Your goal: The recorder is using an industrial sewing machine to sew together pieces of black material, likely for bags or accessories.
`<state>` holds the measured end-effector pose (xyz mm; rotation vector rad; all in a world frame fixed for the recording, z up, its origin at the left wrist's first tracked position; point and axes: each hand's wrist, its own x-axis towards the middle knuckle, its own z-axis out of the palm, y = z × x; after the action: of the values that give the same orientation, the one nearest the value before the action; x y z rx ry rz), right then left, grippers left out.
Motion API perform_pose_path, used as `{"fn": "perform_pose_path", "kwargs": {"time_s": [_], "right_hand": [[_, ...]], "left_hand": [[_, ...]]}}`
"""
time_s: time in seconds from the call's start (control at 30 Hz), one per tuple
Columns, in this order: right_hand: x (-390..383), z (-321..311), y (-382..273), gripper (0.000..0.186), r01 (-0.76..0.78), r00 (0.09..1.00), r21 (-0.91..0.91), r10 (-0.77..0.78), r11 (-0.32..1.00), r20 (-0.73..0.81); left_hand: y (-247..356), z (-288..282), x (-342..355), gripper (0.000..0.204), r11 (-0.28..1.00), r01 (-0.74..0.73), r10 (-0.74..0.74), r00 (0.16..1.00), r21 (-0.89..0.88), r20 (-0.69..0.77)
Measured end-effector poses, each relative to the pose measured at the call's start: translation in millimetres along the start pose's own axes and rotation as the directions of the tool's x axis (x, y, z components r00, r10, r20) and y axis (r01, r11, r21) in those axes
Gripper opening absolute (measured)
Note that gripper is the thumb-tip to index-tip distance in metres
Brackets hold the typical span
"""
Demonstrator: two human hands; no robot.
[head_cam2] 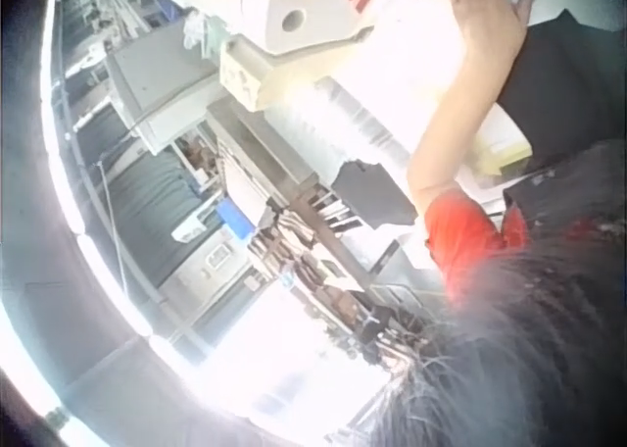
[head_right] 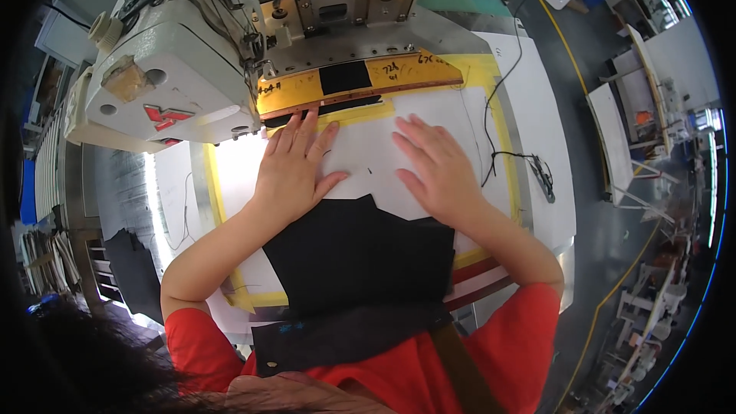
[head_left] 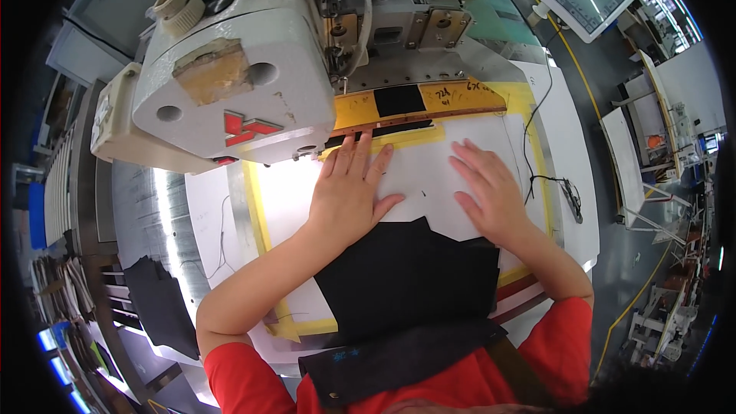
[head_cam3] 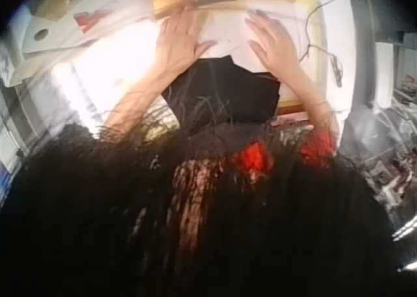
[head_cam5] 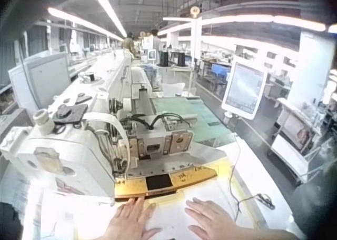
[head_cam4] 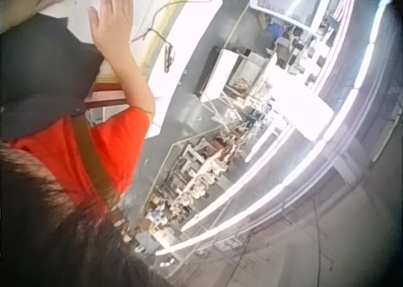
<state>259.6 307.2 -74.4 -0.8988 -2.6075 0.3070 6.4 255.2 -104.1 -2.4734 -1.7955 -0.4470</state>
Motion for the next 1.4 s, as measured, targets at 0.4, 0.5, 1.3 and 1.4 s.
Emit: {"fn": "perform_pose_path", "kwargs": {"time_s": [0.4, 0.5, 1.3, 1.4], "right_hand": [[47.5, 46.8, -0.2, 0.065, 0.056, 0.996, -0.127, -0.047, 0.990, 0.080], [45.2, 48.9, -1.8, 0.066, 0.042, 0.996, -0.141, -0.029, 0.989, 0.089], [45.4, 42.7, -5.5, 0.063, 0.093, 0.996, -0.174, -0.091, 0.980, 0.015], [45.4, 43.0, -6.1, 0.063, 0.095, 0.995, -0.162, -0.095, 0.982, 0.007]], "left_hand": [[-17.3, -14.9, -11.6, 0.067, 0.998, 0.029, -0.027, 0.999, -0.060, 0.031], [-14.0, -15.9, -12.3, 0.067, 0.992, 0.077, -0.069, 0.994, -0.104, 0.085], [-7.9, -14.7, -19.3, 0.065, 0.996, 0.085, -0.086, 0.995, 0.028, 0.049], [-8.1, -15.4, -19.8, 0.065, 0.996, 0.082, -0.084, 0.996, 0.045, 0.036]]}}
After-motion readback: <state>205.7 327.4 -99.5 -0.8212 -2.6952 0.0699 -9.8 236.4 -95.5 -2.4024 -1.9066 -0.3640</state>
